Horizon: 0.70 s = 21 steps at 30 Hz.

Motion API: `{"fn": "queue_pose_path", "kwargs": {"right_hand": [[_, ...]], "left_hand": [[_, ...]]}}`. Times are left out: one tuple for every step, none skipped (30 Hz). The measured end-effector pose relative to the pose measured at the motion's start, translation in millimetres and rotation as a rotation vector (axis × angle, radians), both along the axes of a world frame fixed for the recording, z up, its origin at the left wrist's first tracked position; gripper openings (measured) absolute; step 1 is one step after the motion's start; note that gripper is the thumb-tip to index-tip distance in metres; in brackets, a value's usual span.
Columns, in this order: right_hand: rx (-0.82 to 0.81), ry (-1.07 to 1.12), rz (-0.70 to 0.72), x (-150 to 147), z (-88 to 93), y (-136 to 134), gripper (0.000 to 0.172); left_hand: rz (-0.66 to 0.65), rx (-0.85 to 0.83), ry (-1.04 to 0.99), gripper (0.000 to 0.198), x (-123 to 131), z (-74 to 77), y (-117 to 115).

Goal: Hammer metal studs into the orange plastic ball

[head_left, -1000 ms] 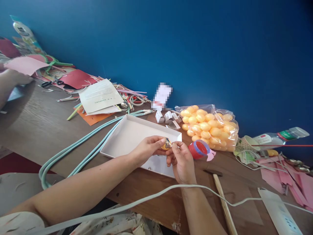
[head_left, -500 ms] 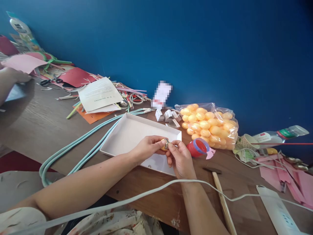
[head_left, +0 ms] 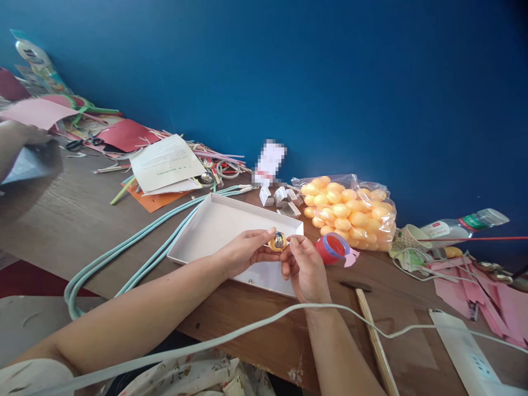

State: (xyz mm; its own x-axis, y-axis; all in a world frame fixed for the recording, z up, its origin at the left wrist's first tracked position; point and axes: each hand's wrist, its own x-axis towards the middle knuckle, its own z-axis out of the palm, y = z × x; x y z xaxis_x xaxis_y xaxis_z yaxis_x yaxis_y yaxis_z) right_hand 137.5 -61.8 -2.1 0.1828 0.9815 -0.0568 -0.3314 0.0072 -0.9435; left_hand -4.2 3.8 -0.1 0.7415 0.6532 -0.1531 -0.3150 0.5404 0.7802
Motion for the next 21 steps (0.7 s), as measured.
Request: {"fn": "queue_pose_path", "kwargs": {"right_hand": [[-0.006,-0.004,-0.004,-0.3,0.0,0.0,0.021],[-0.011,-0.008,-0.008,-0.6,-0.1,0.1,0.021],[-0.017,-0.013,-0.012,-1.1,-0.2,0.3,0.022],[-0.024,-0.019,-0.017,-1.5,-0.4,0.4,0.023],[-0.03,-0.024,-0.02,-1.9,-0.6,0.6,0.023],[-0.036,-0.03,-0.023,-2.1,-0.7,0.8,0.024],[-0.04,-0.035,-0.026,-2.3,-0.9,0.9,0.024],[-0.042,-0.039,-0.025,-2.3,-1.0,0.9,0.024],[-0.043,-0.041,-0.022,-2.3,-1.1,0.9,0.024],[-0.043,-0.043,-0.018,-2.4,-1.1,0.9,0.024],[-0.042,-0.045,-0.014,-2.5,-1.1,0.8,0.023],[-0.041,-0.048,-0.01,-2.7,-0.9,0.6,0.023],[-0.04,-0.053,-0.007,-3.1,-0.7,0.5,0.023],[-0.04,-0.058,-0.004,-3.5,-0.4,0.5,0.023],[-0.042,-0.064,-0.005,-4.1,-0.1,0.5,0.024],[-0.046,-0.071,-0.008,-4.7,0.2,0.6,0.025],[-0.049,-0.078,-0.015,-5.3,0.5,0.7,0.026],[-0.054,-0.084,-0.022,-5.8,0.8,0.9,0.027],[-0.057,-0.088,-0.03,-6.2,1.0,1.1,0.028],[-0.06,-0.091,-0.036,-6.5,1.1,1.3,0.029],[-0.061,-0.091,-0.038,-6.7,1.2,1.5,0.029]], "left_hand": [[-0.006,-0.003,0.004,0.038,-0.1,-0.1,0.1],[-0.011,-0.005,0.011,0.038,-0.2,-0.2,0.3],[-0.015,-0.006,0.022,0.038,-0.4,-0.3,0.4],[-0.017,-0.008,0.036,0.038,-0.7,-0.3,0.5],[-0.018,-0.011,0.051,0.038,-1.1,-0.3,0.7],[-0.019,-0.012,0.065,0.037,-1.5,-0.1,0.8],[-0.02,-0.01,0.077,0.037,-1.9,0.2,0.9],[-0.023,-0.006,0.084,0.036,-2.2,0.5,0.9],[-0.026,0.0,0.086,0.035,-2.5,1.0,0.8],[-0.03,0.005,0.088,0.034,-2.6,1.6,0.7],[-0.03,0.008,0.092,0.034,-2.6,2.1,0.6],[-0.029,0.008,0.098,0.035,-2.5,2.7,0.4],[-0.027,0.007,0.109,0.035,-2.2,3.2,0.2],[-0.023,0.006,0.124,0.037,-1.8,3.7,0.0],[-0.018,0.009,0.14,0.038,-1.4,4.2,-0.1],[-0.014,0.018,0.152,0.039,-0.9,4.7,-0.3],[-0.01,0.029,0.161,0.04,-0.5,5.2,-0.5],[-0.006,0.043,0.169,0.041,-0.1,5.8,-0.8],[-0.002,0.059,0.175,0.042,0.2,6.5,-1.2],[-0.002,0.076,0.18,0.042,0.4,7.2,-1.5],[-0.001,0.09,0.186,0.043,0.5,7.9,-1.9]]}}
